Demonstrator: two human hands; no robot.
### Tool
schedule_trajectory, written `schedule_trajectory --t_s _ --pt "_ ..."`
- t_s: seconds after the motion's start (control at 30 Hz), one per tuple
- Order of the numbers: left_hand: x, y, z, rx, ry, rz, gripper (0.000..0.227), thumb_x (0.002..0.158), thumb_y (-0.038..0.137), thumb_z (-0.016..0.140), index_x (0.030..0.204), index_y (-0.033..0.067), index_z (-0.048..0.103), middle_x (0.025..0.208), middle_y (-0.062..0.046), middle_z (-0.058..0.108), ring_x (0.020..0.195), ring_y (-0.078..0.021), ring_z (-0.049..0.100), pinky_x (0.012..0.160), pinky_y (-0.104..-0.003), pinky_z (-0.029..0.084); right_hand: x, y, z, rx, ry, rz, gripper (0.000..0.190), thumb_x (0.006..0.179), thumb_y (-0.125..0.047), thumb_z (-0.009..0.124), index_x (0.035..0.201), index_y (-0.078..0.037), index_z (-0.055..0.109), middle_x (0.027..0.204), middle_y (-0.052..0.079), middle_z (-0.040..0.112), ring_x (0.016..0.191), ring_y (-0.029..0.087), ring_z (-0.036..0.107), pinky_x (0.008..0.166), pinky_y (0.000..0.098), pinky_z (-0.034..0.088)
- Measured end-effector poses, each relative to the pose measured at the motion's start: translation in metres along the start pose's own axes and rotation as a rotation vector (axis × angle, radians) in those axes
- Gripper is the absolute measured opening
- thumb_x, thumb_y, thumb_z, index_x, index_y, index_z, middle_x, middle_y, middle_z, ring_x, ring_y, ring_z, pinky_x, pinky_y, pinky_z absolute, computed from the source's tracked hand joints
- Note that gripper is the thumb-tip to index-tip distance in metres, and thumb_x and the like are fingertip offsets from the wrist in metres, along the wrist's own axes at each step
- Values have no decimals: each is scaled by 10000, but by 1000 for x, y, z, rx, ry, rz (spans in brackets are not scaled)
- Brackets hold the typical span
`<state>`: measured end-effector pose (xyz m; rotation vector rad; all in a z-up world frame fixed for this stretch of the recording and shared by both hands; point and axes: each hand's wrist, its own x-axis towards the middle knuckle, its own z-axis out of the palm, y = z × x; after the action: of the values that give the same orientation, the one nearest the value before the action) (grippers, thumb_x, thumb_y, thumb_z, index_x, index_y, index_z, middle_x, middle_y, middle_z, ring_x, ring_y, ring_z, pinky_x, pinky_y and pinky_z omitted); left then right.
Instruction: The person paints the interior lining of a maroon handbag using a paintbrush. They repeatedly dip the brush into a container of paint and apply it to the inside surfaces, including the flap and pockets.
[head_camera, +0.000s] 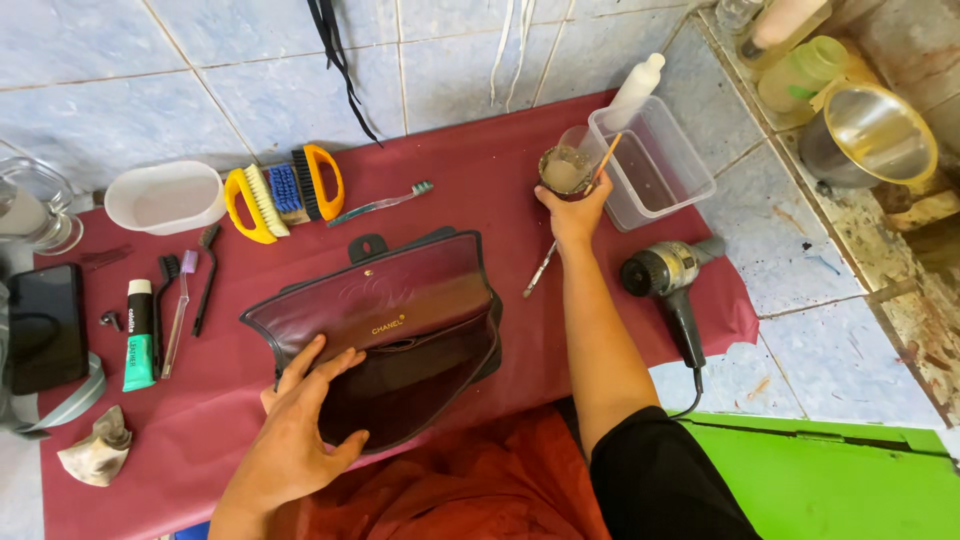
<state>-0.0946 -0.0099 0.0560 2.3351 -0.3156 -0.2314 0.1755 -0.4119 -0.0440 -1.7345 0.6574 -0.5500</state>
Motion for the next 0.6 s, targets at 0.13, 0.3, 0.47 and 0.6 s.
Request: schedule_trajectory --t_s 0.13,0.3,0.47,0.6 --pt "1 2 -1 5 -15 -38 900 645 179 867 1465 275 509 1559 143 527 1617 -179 220 1064 -495 283 7 -2 7 -25 -23 -4 1020 549 -208 983 1392 -143 413 1383 18 616 1220 181 632 1012 311 478" --pt "0 1 -1 -11 8 -16 955 648 174 886 1493 242 446 1516 154 591 1610 -203 248 1095 -544 251 -2 -13 4 -13 -18 37 733 547 -221 939 1171 -170 559 1108 -8 709 998 152 689 845 294 563" --pt "-1 -3 0 7 9 -4 959 649 190 877 1497 234 430 1522 149 583 1607 -205 251 1089 -547 249 -20 -4 -10 14 -56 45 777 527 -151 938 1200 -144 550 1120 20 694 921 156 685 786 289 581" --pt "-1 -12 2 28 30 48 970 659 224 867 1515 203 413 1534 123 567 1609 -216 248 1069 -545 280 -57 -10 -44 -49 -165 85 791 537 -149 936 1223 -133 541 1176 12 684 1070 155 661 931 287 528"
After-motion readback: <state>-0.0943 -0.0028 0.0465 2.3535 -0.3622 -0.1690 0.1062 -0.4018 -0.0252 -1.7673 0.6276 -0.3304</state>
